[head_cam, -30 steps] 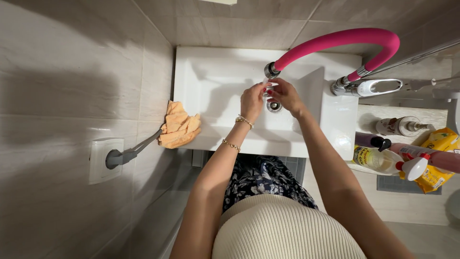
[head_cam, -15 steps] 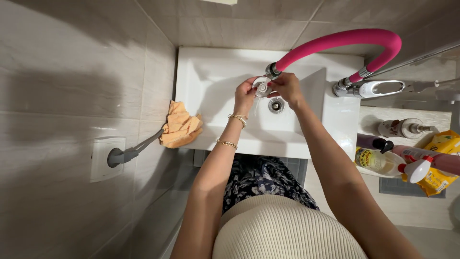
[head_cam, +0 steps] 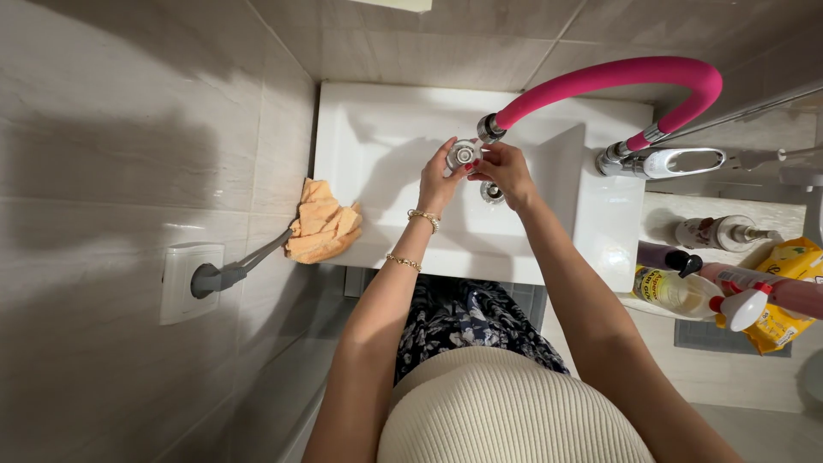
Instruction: The recorder cleans a white bathroom sink using a cloth and washes the cloth under the faucet.
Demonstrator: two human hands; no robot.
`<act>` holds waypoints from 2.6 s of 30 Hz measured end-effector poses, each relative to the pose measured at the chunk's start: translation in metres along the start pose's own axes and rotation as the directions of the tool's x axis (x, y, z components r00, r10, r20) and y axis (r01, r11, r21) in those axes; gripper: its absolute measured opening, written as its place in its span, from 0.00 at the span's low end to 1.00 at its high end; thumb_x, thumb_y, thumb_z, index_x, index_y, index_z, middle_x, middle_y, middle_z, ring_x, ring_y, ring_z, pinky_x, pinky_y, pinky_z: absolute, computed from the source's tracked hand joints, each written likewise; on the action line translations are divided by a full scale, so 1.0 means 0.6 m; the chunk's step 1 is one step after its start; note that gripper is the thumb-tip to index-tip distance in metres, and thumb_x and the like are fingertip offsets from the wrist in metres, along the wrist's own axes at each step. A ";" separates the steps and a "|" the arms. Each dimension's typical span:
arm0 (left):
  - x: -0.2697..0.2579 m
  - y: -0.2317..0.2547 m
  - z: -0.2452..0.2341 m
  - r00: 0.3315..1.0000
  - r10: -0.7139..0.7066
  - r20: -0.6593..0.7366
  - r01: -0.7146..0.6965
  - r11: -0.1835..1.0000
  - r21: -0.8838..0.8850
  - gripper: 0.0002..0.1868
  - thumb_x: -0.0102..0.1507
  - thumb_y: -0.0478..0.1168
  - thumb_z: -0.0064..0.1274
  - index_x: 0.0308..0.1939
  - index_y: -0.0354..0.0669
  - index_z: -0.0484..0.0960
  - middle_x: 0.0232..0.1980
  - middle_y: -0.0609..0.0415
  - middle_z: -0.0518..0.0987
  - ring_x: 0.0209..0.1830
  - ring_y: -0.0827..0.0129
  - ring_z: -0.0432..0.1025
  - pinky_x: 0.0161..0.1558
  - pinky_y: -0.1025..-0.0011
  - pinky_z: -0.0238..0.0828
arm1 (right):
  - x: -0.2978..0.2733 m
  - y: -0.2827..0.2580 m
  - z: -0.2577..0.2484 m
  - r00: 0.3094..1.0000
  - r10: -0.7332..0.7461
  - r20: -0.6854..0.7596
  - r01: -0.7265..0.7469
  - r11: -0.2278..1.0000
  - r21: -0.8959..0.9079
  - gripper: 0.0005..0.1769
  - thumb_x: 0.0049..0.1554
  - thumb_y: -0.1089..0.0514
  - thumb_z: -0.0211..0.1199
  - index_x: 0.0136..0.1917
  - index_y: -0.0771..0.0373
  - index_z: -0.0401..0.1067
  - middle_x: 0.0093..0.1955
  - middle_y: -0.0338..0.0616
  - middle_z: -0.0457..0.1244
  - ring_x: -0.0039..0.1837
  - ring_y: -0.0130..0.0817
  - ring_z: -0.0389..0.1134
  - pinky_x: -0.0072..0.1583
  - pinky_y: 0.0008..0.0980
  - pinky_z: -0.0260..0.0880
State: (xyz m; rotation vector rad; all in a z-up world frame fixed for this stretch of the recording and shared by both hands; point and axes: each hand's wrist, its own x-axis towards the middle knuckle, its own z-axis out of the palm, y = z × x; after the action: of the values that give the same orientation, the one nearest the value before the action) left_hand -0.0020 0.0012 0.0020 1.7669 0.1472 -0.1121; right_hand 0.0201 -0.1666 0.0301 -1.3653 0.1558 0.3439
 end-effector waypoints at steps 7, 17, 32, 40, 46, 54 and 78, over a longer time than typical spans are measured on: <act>-0.026 0.044 -0.011 0.999 0.039 0.034 -0.044 0.986 0.160 0.36 0.62 0.32 0.59 0.74 0.59 0.69 0.63 0.46 0.80 0.68 0.52 0.71 0.70 0.55 0.64 | -0.027 0.005 0.013 0.997 -0.071 -0.036 0.067 0.992 -0.106 0.21 0.63 0.76 0.54 0.69 0.77 0.64 0.52 0.77 0.64 0.47 0.59 0.72 0.50 0.59 0.79; -0.001 0.010 0.003 0.972 -0.225 -0.061 0.230 0.969 0.091 0.16 0.70 0.46 0.45 0.57 0.53 0.83 0.48 0.46 0.85 0.48 0.51 0.80 0.45 0.61 0.81 | -0.062 0.012 0.046 0.966 -0.248 -0.074 0.168 0.817 -0.551 0.21 0.57 0.65 0.71 0.64 0.65 0.75 0.59 0.58 0.69 0.55 0.51 0.73 0.54 0.44 0.79; -0.053 0.029 -0.031 0.942 -0.301 0.149 0.336 0.853 -0.399 0.34 0.59 0.46 0.68 0.67 0.41 0.74 0.56 0.43 0.80 0.49 0.59 0.79 0.49 0.61 0.79 | -0.120 -0.031 0.088 0.962 -0.259 -0.086 0.166 0.804 -0.572 0.14 0.62 0.75 0.54 0.56 0.71 0.78 0.43 0.60 0.71 0.44 0.50 0.76 0.47 0.43 0.78; -0.052 0.025 -0.040 0.922 -0.344 0.180 0.387 0.788 -0.479 0.35 0.63 0.43 0.65 0.70 0.33 0.69 0.56 0.39 0.78 0.50 0.56 0.79 0.53 0.53 0.78 | -0.110 0.000 0.075 0.981 -0.165 -0.107 0.137 0.963 -0.232 0.15 0.63 0.77 0.49 0.61 0.81 0.72 0.52 0.73 0.67 0.51 0.60 0.74 0.55 0.54 0.76; -0.036 0.045 -0.024 0.909 -0.412 0.063 0.401 0.821 -0.406 0.35 0.56 0.43 0.70 0.63 0.31 0.75 0.44 0.42 0.82 0.39 0.57 0.82 0.43 0.60 0.82 | -0.125 -0.021 0.081 0.976 -0.137 -0.172 0.091 0.964 -0.251 0.13 0.63 0.72 0.54 0.59 0.79 0.73 0.51 0.70 0.68 0.48 0.53 0.75 0.51 0.45 0.79; 0.012 0.039 0.008 0.941 -0.339 -0.010 0.332 0.928 -0.171 0.29 0.52 0.45 0.68 0.56 0.39 0.82 0.41 0.47 0.86 0.35 0.62 0.82 0.37 0.72 0.85 | -0.109 -0.009 0.042 0.939 -0.262 -0.224 0.122 0.859 -0.497 0.08 0.60 0.72 0.61 0.53 0.74 0.77 0.46 0.62 0.70 0.40 0.43 0.73 0.39 0.34 0.78; -0.042 0.019 -0.145 0.885 -0.375 -0.276 0.300 0.913 -0.278 0.25 0.58 0.42 0.61 0.57 0.35 0.80 0.36 0.49 0.80 0.35 0.66 0.78 0.39 0.73 0.82 | -0.130 0.016 0.140 0.846 0.202 0.494 0.092 0.857 -0.508 0.22 0.63 0.64 0.54 0.69 0.73 0.68 0.66 0.74 0.63 0.69 0.69 0.62 0.68 0.61 0.66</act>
State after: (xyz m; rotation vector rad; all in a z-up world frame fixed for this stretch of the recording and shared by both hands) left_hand -0.0255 0.0836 0.0342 1.5031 0.6884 -0.0536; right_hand -0.0638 -0.0950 0.0622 -1.7404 -0.3959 0.8537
